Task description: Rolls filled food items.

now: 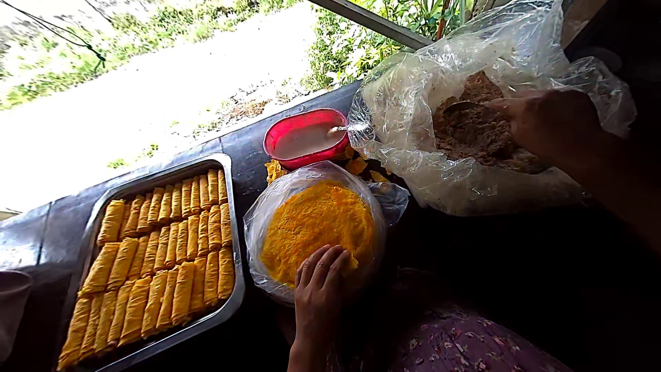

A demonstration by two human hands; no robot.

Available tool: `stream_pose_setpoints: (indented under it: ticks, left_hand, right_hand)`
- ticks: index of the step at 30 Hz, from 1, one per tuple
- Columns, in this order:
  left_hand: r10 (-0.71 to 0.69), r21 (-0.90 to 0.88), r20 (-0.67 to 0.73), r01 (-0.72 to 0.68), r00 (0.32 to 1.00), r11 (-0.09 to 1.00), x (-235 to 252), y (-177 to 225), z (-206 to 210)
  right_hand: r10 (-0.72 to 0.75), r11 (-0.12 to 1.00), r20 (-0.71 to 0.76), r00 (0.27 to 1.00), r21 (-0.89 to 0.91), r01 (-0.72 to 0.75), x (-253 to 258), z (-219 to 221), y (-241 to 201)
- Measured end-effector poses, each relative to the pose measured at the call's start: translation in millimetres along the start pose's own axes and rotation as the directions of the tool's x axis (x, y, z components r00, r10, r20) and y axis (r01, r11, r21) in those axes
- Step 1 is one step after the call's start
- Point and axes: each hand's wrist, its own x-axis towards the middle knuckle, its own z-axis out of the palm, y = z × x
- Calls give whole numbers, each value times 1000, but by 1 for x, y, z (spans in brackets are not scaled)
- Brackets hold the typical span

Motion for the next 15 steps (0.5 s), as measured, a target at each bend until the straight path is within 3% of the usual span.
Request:
stream_pose_setpoints:
  ticks: [15]
  left_hand:
    - [-5,-8,-15,5,1000,1000,0,-1,1]
  right_hand:
    - [-135,990,-7,991,-36,135,-35,4,2]
